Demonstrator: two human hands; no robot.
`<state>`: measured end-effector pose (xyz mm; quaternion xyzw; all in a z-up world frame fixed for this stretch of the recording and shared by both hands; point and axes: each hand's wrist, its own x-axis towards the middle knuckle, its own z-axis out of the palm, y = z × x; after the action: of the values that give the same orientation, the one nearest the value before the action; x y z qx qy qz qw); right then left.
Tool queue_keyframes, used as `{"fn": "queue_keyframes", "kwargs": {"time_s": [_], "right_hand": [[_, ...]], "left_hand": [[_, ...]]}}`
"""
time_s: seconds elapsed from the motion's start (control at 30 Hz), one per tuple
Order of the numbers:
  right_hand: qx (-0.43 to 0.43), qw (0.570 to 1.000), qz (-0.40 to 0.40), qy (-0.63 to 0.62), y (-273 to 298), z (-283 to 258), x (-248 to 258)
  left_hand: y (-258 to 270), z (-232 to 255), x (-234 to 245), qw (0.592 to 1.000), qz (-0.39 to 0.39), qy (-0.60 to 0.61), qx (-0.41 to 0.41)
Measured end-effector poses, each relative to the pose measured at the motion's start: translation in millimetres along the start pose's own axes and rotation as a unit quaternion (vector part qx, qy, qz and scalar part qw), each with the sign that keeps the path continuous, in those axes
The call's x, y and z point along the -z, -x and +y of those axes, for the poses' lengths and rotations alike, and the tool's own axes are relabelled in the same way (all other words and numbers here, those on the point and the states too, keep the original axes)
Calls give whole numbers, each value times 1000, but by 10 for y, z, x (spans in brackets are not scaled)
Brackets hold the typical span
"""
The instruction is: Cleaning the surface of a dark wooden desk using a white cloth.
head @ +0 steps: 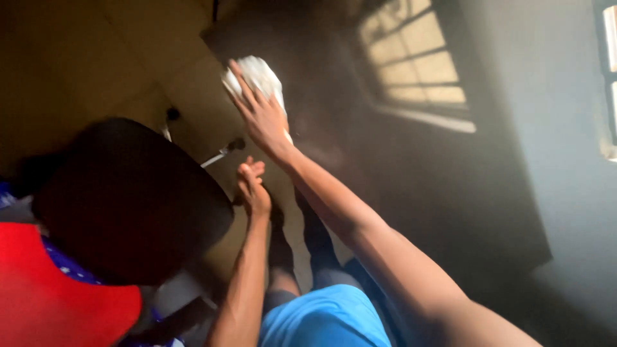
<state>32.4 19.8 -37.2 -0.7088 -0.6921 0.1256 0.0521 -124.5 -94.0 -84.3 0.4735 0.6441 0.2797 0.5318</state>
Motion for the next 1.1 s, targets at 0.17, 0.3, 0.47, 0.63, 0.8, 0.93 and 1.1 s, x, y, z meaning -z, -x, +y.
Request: {"fn": "queue_keyframes", "kwargs": {"time_s": [0.17,0.3,0.47,0.63,0.8,0.93,1.1], "right_hand": [[24,995,92,-21,122,13,-54],[60,998,25,0,1725,142,46],[27,996,-82,17,3300,306,-790],[20,999,-4,29,1679,43,133],[11,1000,28,-2,183,111,-127],[28,988,127,-81,241,136,204],[-26,996,35,-72,2149,547,-149]], "left_hand": [[90,242,11,999,33,26,25],[94,255,-129,998,32,20,43],[30,556,-98,998,21,45,32],[1,498,-11,999,18,20,28],[-23,165,5,996,37,60,46],[-50,413,-44,997,28,52,56],[-478,474,-557,998,10,43,53]]}}
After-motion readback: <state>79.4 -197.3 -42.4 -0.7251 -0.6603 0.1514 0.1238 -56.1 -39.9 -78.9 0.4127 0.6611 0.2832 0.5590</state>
